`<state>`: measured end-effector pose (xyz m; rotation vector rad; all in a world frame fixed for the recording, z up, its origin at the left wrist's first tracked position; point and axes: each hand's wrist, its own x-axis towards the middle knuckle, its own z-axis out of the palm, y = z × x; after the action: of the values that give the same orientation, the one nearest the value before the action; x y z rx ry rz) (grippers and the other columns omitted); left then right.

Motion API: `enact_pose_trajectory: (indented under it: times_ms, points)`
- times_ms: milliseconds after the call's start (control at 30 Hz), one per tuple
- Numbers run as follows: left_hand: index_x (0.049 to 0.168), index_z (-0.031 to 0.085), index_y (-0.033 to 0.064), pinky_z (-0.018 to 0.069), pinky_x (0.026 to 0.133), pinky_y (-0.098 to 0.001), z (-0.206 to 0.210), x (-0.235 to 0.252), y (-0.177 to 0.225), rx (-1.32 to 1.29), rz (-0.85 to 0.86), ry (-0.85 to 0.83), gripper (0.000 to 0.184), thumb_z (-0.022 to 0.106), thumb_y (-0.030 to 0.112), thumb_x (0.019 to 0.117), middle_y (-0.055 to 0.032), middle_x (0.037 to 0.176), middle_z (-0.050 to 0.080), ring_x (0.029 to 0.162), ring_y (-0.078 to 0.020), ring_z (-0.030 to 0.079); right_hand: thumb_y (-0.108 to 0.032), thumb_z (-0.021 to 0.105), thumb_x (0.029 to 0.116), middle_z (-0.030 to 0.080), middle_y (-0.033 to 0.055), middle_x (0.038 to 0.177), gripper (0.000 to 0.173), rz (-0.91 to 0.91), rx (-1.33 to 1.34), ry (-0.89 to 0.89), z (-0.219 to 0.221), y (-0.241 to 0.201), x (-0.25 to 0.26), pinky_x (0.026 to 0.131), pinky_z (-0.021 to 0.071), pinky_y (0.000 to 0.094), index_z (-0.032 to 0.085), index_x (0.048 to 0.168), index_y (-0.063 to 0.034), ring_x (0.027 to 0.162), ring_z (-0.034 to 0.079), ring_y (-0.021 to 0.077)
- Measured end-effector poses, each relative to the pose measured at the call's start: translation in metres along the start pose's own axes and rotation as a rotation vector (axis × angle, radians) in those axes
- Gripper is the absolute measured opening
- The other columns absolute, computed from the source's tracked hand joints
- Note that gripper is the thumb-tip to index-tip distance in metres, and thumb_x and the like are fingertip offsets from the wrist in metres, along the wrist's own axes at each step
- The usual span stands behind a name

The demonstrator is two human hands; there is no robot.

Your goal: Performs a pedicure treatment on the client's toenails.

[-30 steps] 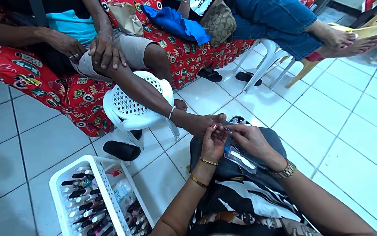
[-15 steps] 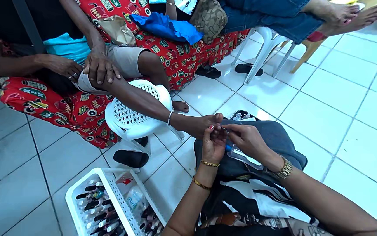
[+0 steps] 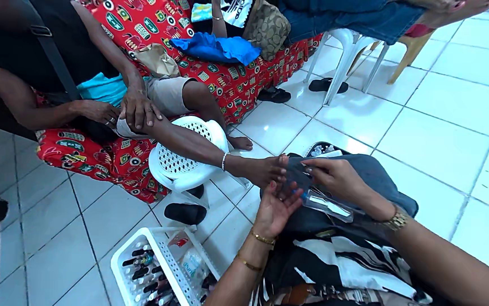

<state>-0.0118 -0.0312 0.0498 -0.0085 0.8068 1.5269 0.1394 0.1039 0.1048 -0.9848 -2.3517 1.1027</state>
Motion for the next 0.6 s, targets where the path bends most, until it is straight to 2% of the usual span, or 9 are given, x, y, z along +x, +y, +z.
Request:
enact_pose_trajectory:
  times_ms: [67, 100, 133, 167, 233, 333, 433, 500, 600]
  points:
    - [0.139, 0.045, -0.0023, 0.0591, 0.09, -0.0379, -0.015, -0.019, 0.016, 0.458, 0.015, -0.055, 0.036, 0.036, 0.015, 0.1086, -0.0138, 0.115, 0.07, 0.101, -0.023, 0.072, -0.009, 0.055, 0.1043, 0.073, 0.0106, 0.086, 0.025, 0.021, 0.126, -0.022, -0.011, 0.001, 0.003, 0.072, 0.0608, 0.0375, 0.072, 0.12, -0.0013, 0.071, 0.07, 0.0161]
    - [0.137, 0.047, -0.0073, 0.0579, 0.091, -0.0354, -0.022, -0.025, 0.029, 0.742, 0.068, -0.085, 0.037, 0.047, 0.009, 0.1032, -0.0131, 0.114, 0.07, 0.102, -0.0191, 0.07, -0.008, 0.054, 0.1038, 0.073, 0.0081, 0.083, 0.024, 0.006, 0.194, -0.027, -0.014, 0.001, 0.004, 0.069, 0.0606, 0.0326, 0.072, 0.118, -0.001, 0.068, 0.069, 0.0121]
    - [0.131, 0.054, -0.0081, 0.0561, 0.091, -0.0327, -0.026, -0.029, 0.043, 1.043, 0.151, -0.099, 0.038, 0.06, 0.01, 0.0973, -0.0107, 0.112, 0.07, 0.102, -0.0149, 0.069, -0.007, 0.054, 0.1034, 0.072, 0.0053, 0.08, 0.023, -0.016, 0.264, -0.033, -0.016, -0.001, 0.005, 0.066, 0.0595, 0.0279, 0.072, 0.117, -0.0005, 0.065, 0.068, 0.0083]
    - [0.127, 0.061, -0.0056, 0.0527, 0.096, -0.0358, -0.028, -0.032, 0.059, 1.32, 0.227, -0.095, 0.04, 0.068, 0.017, 0.0943, -0.0111, 0.116, 0.07, 0.109, -0.0167, 0.066, -0.005, 0.053, 0.1032, 0.071, 0.0026, 0.076, 0.023, -0.035, 0.335, -0.04, -0.016, -0.003, 0.006, 0.064, 0.0582, 0.024, 0.071, 0.116, -0.0001, 0.063, 0.066, 0.0053]
    - [0.123, 0.069, -0.0009, 0.0447, 0.109, -0.0482, -0.025, -0.033, 0.088, 1.663, 0.378, -0.063, 0.038, 0.068, 0.025, 0.0957, -0.0158, 0.124, 0.069, 0.124, -0.0284, 0.06, -0.003, 0.05, 0.1028, 0.071, -0.0007, 0.073, 0.024, -0.065, 0.49, -0.064, -0.013, -0.007, 0.008, 0.062, 0.057, 0.0203, 0.07, 0.115, 0.0008, 0.06, 0.065, 0.003]
    - [0.12, 0.071, 0.0019, 0.0428, 0.111, -0.0497, -0.013, -0.024, 0.11, 1.766, 0.55, -0.024, 0.032, 0.065, 0.025, 0.0978, -0.0157, 0.124, 0.069, 0.126, -0.031, 0.059, -0.003, 0.051, 0.1031, 0.07, -0.0007, 0.072, 0.023, -0.075, 0.585, -0.085, -0.002, -0.008, 0.01, 0.058, 0.0552, 0.0196, 0.07, 0.114, 0.0009, 0.058, 0.063, 0.0028]
    - [0.115, 0.074, 0.0036, 0.0407, 0.112, -0.0509, -0.001, -0.003, 0.112, 1.763, 0.72, -0.108, 0.024, 0.067, 0.018, 0.0965, -0.0147, 0.126, 0.068, 0.131, -0.0319, 0.055, -0.006, 0.053, 0.1031, 0.069, 0.0016, 0.074, 0.022, -0.016, 0.485, -0.101, 0.005, 0.0, 0.005, 0.06, 0.0555, 0.0222, 0.07, 0.116, 0.0009, 0.059, 0.063, 0.0041]
    - [0.113, 0.075, 0.0042, 0.0374, 0.115, -0.0523, 0.007, 0.012, 0.109, 1.753, 0.742, -0.191, 0.021, 0.067, 0.014, 0.0959, -0.0167, 0.133, 0.064, 0.136, -0.0344, 0.05, -0.009, 0.053, 0.1035, 0.068, 0.0033, 0.075, 0.024, 0.025, 0.428, -0.113, 0.009, 0.006, 0.0, 0.062, 0.056, 0.0243, 0.07, 0.117, 0.0009, 0.061, 0.063, 0.0055]
    - [0.11, 0.075, 0.003, 0.0372, 0.115, -0.0513, 0.013, 0.032, 0.106, 1.756, 0.666, -0.296, 0.019, 0.069, 0.014, 0.0954, -0.0182, 0.14, 0.058, 0.137, -0.0341, 0.048, -0.011, 0.053, 0.1048, 0.069, 0.0043, 0.078, 0.025, 0.044, 0.39, -0.095, 0.016, 0.01, -0.007, 0.064, 0.0551, 0.0241, 0.07, 0.118, 0.0007, 0.063, 0.063, 0.0051]
